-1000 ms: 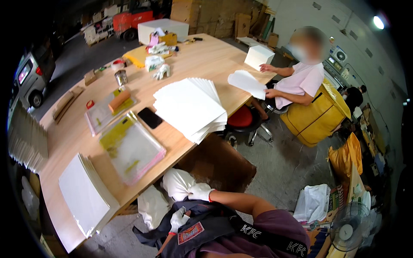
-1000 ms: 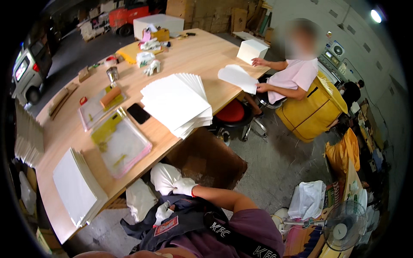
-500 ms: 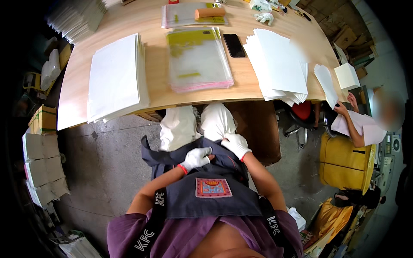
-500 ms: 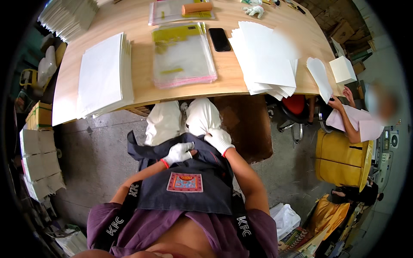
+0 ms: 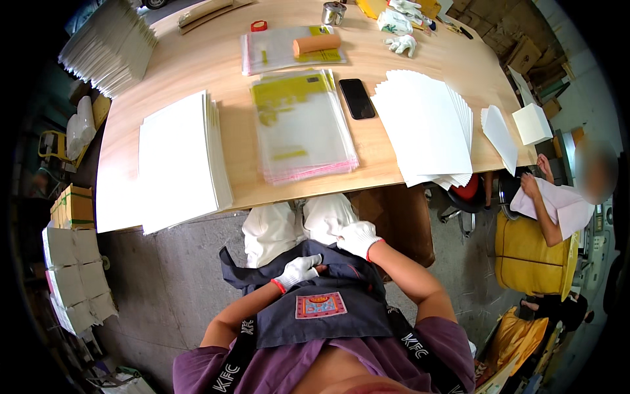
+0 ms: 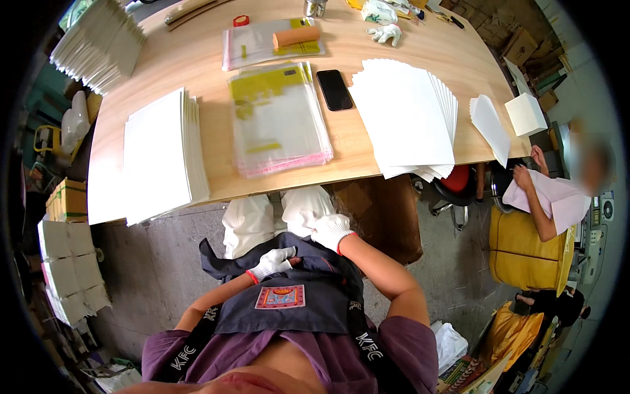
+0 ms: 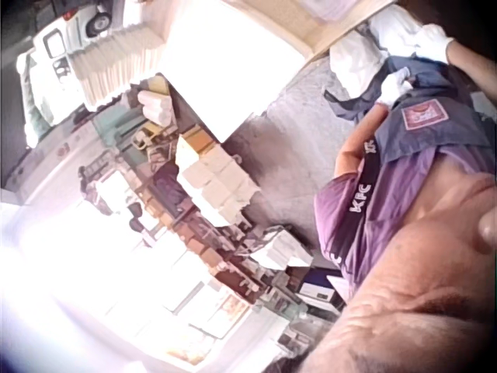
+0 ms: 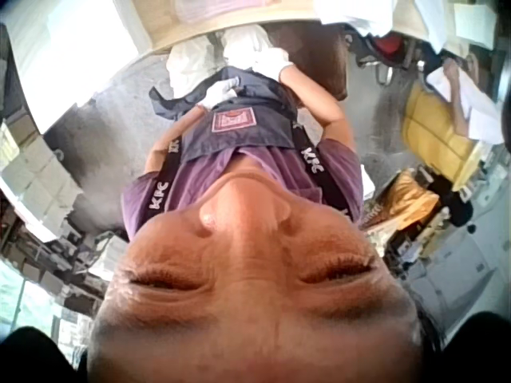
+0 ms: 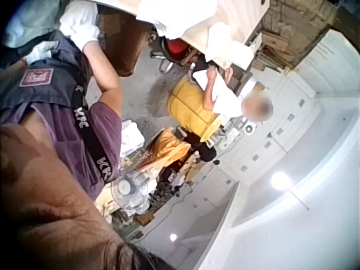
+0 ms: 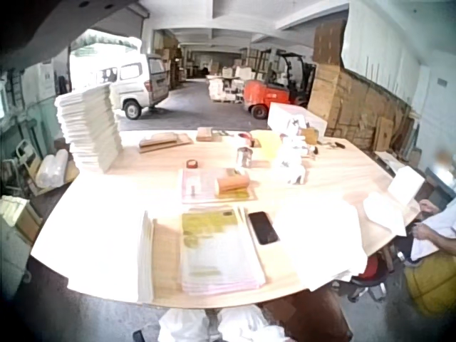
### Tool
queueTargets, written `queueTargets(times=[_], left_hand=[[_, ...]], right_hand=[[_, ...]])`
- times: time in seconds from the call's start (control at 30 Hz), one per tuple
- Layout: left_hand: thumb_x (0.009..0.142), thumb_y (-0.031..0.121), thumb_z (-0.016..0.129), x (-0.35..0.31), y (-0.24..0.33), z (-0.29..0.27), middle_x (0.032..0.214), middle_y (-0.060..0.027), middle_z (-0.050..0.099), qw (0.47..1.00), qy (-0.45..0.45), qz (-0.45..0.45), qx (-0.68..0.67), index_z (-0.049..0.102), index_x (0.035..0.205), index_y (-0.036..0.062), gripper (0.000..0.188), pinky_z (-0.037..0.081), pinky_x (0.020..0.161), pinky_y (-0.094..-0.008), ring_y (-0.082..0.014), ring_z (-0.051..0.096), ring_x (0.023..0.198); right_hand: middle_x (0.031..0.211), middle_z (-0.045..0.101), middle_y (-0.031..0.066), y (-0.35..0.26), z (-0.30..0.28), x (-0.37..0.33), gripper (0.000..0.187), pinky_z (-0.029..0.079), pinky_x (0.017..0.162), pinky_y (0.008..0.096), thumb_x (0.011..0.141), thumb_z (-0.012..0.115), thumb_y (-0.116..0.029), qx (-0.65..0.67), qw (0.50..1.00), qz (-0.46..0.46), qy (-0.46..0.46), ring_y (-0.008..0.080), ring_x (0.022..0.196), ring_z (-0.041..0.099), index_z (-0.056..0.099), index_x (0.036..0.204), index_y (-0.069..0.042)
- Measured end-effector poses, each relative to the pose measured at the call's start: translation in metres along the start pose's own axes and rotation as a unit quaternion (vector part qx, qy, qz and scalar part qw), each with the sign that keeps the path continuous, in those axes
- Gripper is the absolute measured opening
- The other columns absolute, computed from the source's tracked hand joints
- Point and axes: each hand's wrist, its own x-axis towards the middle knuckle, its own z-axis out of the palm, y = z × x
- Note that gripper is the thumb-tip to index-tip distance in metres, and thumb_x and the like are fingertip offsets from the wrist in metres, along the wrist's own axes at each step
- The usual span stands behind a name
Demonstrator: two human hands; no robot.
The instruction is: The person stands at a table and repeatedly picks up white sheets of paper, inserts them into clear plastic sleeves, and places the finished items into a stack. The person wears white gloves and a purple shirt with a branded headstrap visible in the frame.
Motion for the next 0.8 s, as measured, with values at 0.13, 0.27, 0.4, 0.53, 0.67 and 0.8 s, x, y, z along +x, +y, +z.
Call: queueTargets(times=[0.13, 0.27, 0.4, 0.53, 0.67, 0.8], left_hand=[[0.09, 0.037, 0.058, -0.003, -0.001, -0.006, 0.076, -0.019, 0.06, 0.997, -0.002, 0.023, -0.07, 0.053, 0.093, 0.0076, 0.03, 0.046, 0.063, -0.043, -0.0366, 0.061, 0.073], [0.091, 0.033, 0.058, -0.007, 0.011, -0.023, 0.073, -0.0193, 0.059, 0.997, 0.017, 0.057, -0.057, 0.053, 0.089, 0.0046, 0.029, 0.046, 0.06, -0.0412, -0.0349, 0.061, 0.069], [0.088, 0.03, 0.06, -0.014, 0.013, -0.037, 0.073, -0.0165, 0.06, 0.981, 0.086, 0.155, 0.08, 0.054, 0.089, 0.0065, 0.024, 0.047, 0.062, -0.0415, -0.0334, 0.062, 0.07], [0.085, 0.023, 0.063, -0.027, 0.054, -0.077, 0.078, -0.014, 0.065, 0.986, 0.105, 0.118, 0.057, 0.061, 0.093, 0.0072, 0.017, 0.049, 0.064, -0.0376, -0.0296, 0.064, 0.072], [0.086, 0.022, 0.062, -0.032, 0.071, -0.088, 0.077, -0.0156, 0.066, 0.982, 0.15, 0.113, 0.026, 0.06, 0.094, 0.006, 0.018, 0.049, 0.063, -0.0381, -0.0302, 0.065, 0.071], [0.087, 0.021, 0.063, -0.034, 0.074, -0.077, 0.078, -0.0163, 0.066, 0.981, 0.147, 0.121, 0.039, 0.06, 0.094, 0.0058, 0.017, 0.05, 0.061, -0.0381, -0.0311, 0.066, 0.072]], right_hand=[[0.065, 0.063, 0.0137, -0.013, -0.037, 0.023, 0.033, 0.048, 0.051, 0.0467, 0.084, 0.053, -0.039, -0.025, 0.995, -0.02, 0.09, 0.0311, 0.06, 0.064, 0.059, 0.098, -0.01], [0.069, 0.064, 0.0128, -0.02, -0.055, 0.028, 0.022, 0.049, 0.055, 0.0456, 0.084, 0.054, -0.034, 0.039, 0.984, -0.031, 0.169, 0.0324, 0.061, 0.063, 0.054, 0.087, -0.012], [0.073, 0.064, 0.0105, 0.001, -0.047, 0.012, 0.013, 0.047, 0.052, 0.0387, 0.086, 0.057, -0.022, 0.353, 0.89, -0.101, 0.271, 0.0251, 0.057, 0.062, 0.055, 0.086, -0.008], [0.068, 0.061, 0.0032, 0.049, -0.072, -0.039, 0.023, 0.043, 0.046, 0.0204, 0.095, 0.052, -0.027, 0.727, 0.66, 0.052, 0.182, 0.0087, 0.051, 0.055, 0.06, 0.091, -0.005], [0.067, 0.061, 0.0063, 0.109, -0.095, -0.065, 0.039, 0.041, 0.039, 0.0227, 0.096, 0.047, -0.04, 0.748, 0.596, 0.155, 0.248, 0.0104, 0.044, 0.051, 0.059, 0.095, -0.002], [0.059, 0.053, 0.003, 0.131, -0.108, -0.051, 0.043, 0.029, 0.032, 0.0201, 0.097, 0.046, -0.041, 0.814, 0.511, 0.175, 0.214, 0.007, 0.037, 0.037, 0.055, 0.095, 0.0]])
